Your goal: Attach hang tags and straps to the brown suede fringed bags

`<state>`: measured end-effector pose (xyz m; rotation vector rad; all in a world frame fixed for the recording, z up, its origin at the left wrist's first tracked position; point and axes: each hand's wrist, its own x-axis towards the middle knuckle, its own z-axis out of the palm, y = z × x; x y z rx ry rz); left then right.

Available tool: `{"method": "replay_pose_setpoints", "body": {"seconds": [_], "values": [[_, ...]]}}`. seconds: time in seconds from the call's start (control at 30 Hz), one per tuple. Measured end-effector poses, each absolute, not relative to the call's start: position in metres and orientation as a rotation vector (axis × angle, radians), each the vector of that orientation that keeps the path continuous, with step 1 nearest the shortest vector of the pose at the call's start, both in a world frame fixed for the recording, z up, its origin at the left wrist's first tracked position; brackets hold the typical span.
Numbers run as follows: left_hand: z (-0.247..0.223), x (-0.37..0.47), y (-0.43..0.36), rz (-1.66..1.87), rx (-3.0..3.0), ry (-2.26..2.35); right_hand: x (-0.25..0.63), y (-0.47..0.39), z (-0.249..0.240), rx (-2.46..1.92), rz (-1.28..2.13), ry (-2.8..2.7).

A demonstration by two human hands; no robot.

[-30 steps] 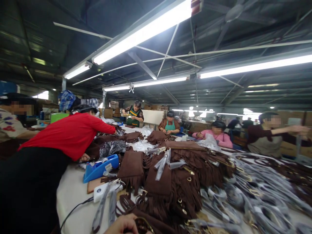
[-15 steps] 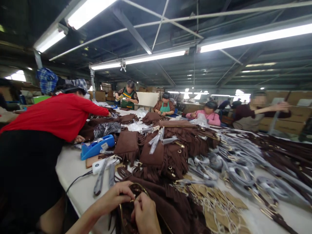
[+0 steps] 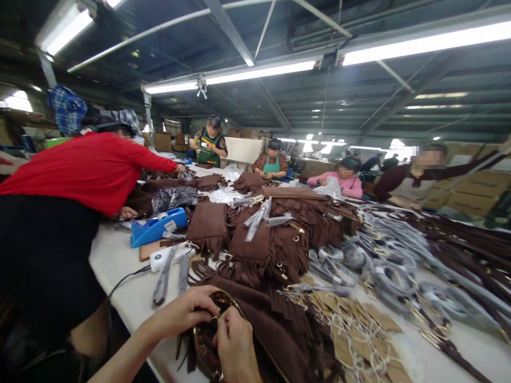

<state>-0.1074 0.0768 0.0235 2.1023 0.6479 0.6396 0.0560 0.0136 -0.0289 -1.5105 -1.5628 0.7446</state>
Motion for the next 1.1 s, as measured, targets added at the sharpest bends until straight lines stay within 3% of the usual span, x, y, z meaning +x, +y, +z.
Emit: {"method": "replay_pose_setpoints", "body": {"seconds": [0.53, 0.73, 0.87, 0.97, 1.1], "values": [[0.023, -0.105, 0.076, 0.592, 2.170, 0.718, 0.054, 0.014, -0.029, -1.391, 0.936, -1.508], [0.034, -0.100, 0.059, 0.830, 2.374, 0.929, 0.067, 0.003, 0.004, -1.165, 1.400, -1.390], [0.051, -0.098, 0.043, 0.932, 2.508, 1.212, 0.076, 0.000, 0.005, -1.201, 1.311, -1.405], [0.058, -0.095, 0.031, 0.982, 2.332, 1.202, 0.079, 0.001, 0.002, -1.199, 1.254, -1.366], [0.054, -0.083, 0.025, 0.932, 1.775, 1.030, 0.084, -0.001, 0.014, -1.106, 1.424, -1.193]]}}
